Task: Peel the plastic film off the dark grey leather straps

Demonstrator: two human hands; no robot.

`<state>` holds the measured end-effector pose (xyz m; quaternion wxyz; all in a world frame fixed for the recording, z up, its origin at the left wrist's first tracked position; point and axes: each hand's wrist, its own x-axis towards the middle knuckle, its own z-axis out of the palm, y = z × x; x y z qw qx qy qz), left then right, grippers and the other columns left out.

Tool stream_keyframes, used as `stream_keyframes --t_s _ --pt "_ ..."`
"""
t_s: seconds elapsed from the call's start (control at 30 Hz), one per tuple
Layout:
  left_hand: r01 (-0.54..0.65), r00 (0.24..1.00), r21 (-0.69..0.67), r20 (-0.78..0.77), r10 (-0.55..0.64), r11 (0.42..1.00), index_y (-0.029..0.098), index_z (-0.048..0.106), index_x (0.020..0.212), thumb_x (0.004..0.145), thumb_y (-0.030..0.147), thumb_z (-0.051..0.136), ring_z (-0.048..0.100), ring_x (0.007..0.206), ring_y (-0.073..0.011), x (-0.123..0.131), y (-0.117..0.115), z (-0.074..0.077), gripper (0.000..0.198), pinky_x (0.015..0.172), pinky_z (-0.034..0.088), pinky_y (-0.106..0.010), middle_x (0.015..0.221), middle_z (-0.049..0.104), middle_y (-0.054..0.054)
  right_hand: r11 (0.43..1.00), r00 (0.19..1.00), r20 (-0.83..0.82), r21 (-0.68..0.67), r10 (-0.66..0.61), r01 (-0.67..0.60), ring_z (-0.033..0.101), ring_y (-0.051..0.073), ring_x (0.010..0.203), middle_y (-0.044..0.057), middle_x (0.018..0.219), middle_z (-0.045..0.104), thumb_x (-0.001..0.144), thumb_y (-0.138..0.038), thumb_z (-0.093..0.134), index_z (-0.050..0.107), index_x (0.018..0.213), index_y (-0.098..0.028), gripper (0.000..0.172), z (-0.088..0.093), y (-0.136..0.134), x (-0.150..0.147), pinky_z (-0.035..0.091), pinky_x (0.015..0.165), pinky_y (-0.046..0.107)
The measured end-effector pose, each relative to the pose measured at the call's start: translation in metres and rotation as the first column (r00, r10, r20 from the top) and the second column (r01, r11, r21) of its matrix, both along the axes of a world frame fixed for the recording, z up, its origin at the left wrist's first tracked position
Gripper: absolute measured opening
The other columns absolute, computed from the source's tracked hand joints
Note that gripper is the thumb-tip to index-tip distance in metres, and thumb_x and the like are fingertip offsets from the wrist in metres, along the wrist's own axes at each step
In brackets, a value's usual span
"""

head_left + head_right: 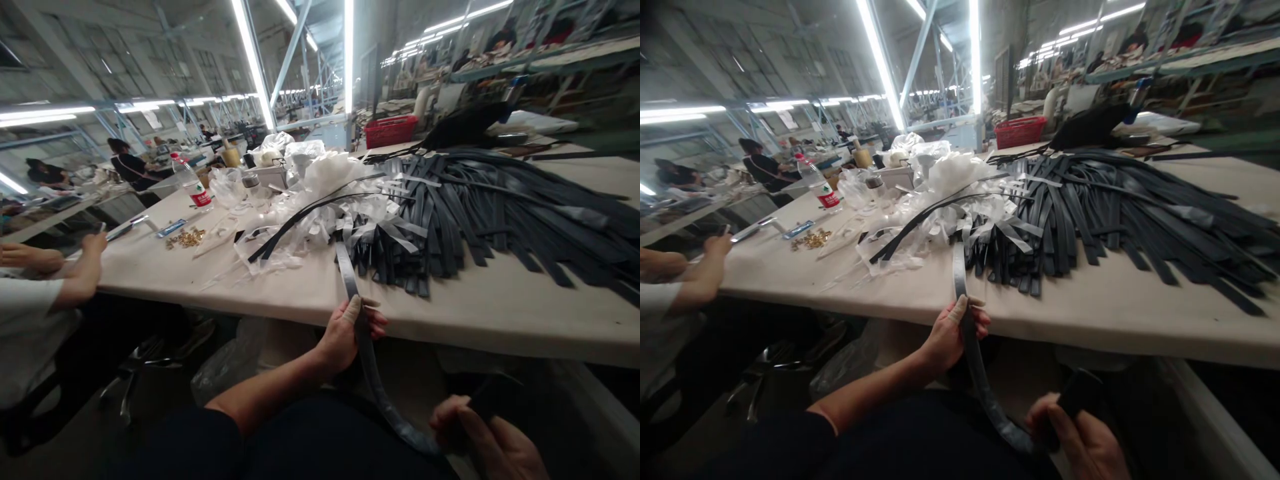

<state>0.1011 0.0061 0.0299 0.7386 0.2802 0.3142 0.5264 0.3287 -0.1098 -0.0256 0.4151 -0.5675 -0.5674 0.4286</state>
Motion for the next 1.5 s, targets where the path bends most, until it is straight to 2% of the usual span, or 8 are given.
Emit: stream_keyframes --t_s 0.2,0.4,0.6,0.77,0.97,1.07,1.27,1.5 --pt "0.417 0.900 0.170 -0.212 -0.380 0.893 0.012 0.062 0.100 0.086 0.061 0.057 0.063 0.054 -0.0135 -0.013 -0.019 0.002 0.052 0.053 0.049 -0.023 0.074 0.069 -0.007 0.975 0.790 -0.577 0.051 0.207 -0.218 0.056 0.034 0.126 0.009 0.136 0.061 0.088 -0.061 0.059 0.077 0.086 -0.026 0.040 0.038 0.075 -0.034 0.046 0.105 0.050" --pt "0.629 0.731 0.039 -0.370 -0.574 0.776 0.012 0.062 0.099 0.090 0.062 0.050 0.061 0.055 -0.0120 -0.017 -0.040 -0.009 0.052 0.053 0.047 -0.022 0.075 0.067 -0.006 0.977 0.597 -0.774 0.144 0.211 -0.159 0.064 0.028 0.115 0.006 0.121 0.070 0.088 -0.055 0.065 0.076 0.086 -0.026 0.031 0.067 0.091 -0.067 0.052 0.099 0.043" --pt "0.283 0.940 0.168 -0.242 -0.239 0.944 0.019 0.059 0.129 0.086 0.056 0.061 0.066 0.098 -0.0215 -0.021 -0.016 -0.004 0.057 0.084 0.051 -0.031 0.114 0.069 -0.012 0.947 0.833 -0.460 0.236 0.308 -0.220 0.062 0.018 0.073 0.004 0.083 0.065 0.098 -0.045 0.053 0.069 0.080 -0.020 0.035 0.068 0.080 -0.075 0.051 0.068 0.028" --pt "0.057 0.969 0.179 -0.247 -0.011 0.982 0.012 0.075 0.101 0.079 0.047 0.073 0.065 0.089 -0.0195 -0.012 0.013 0.019 0.042 0.082 0.049 -0.027 0.098 0.073 -0.012 0.883 0.929 -0.024 0.320 0.370 -0.343 0.057 0.017 0.065 0.001 0.072 0.059 0.102 -0.040 0.044 0.064 0.080 -0.020 0.035 0.063 0.077 -0.084 0.045 0.062 0.027" --pt "0.252 0.935 0.008 -0.259 -0.242 0.968 0.009 0.075 0.099 0.074 0.050 0.076 0.041 0.049 -0.0064 0.001 -0.004 0.008 0.048 0.051 0.032 -0.020 0.061 0.060 -0.001 0.854 0.960 0.133 0.438 0.248 -0.281 0.061 0.019 0.066 0.003 0.071 0.063 0.101 -0.039 0.044 0.064 0.077 -0.020 0.036 0.056 0.078 -0.086 0.045 0.062 0.029" --pt "0.279 0.918 0.054 -0.310 -0.249 0.959 0.010 0.076 0.097 0.076 0.049 0.075 0.046 0.058 -0.0078 -0.006 -0.008 0.003 0.045 0.057 0.035 -0.020 0.067 0.062 -0.002 0.892 0.957 0.091 0.348 0.275 -0.289 0.064 0.020 0.068 0.003 0.073 0.067 0.099 -0.043 0.048 0.069 0.080 -0.020 0.037 0.053 0.078 -0.077 0.049 0.063 0.028" --pt "0.340 0.777 0.264 -0.619 -0.112 0.903 0.014 0.075 0.090 0.086 0.050 0.062 0.058 0.078 -0.0156 -0.022 0.000 0.010 0.038 0.076 0.044 -0.026 0.083 0.069 -0.005 0.980 0.958 -0.270 0.143 -0.094 0.137 0.068 0.028 0.100 0.008 0.110 0.073 0.092 -0.060 0.054 0.073 0.102 -0.024 0.042 0.062 0.097 -0.049 0.051 0.092 0.039" --pt "0.558 0.594 0.254 -0.787 -0.167 0.790 0.015 0.072 0.089 0.092 0.044 0.054 0.061 0.073 -0.0137 -0.016 -0.009 0.010 0.034 0.069 0.045 -0.023 0.079 0.070 -0.003 0.982 0.981 -0.182 0.186 0.059 -0.024 0.068 0.028 0.098 0.007 0.103 0.076 0.090 -0.059 0.060 0.077 0.101 -0.022 0.042 0.091 0.112 -0.061 0.051 0.087 0.037"
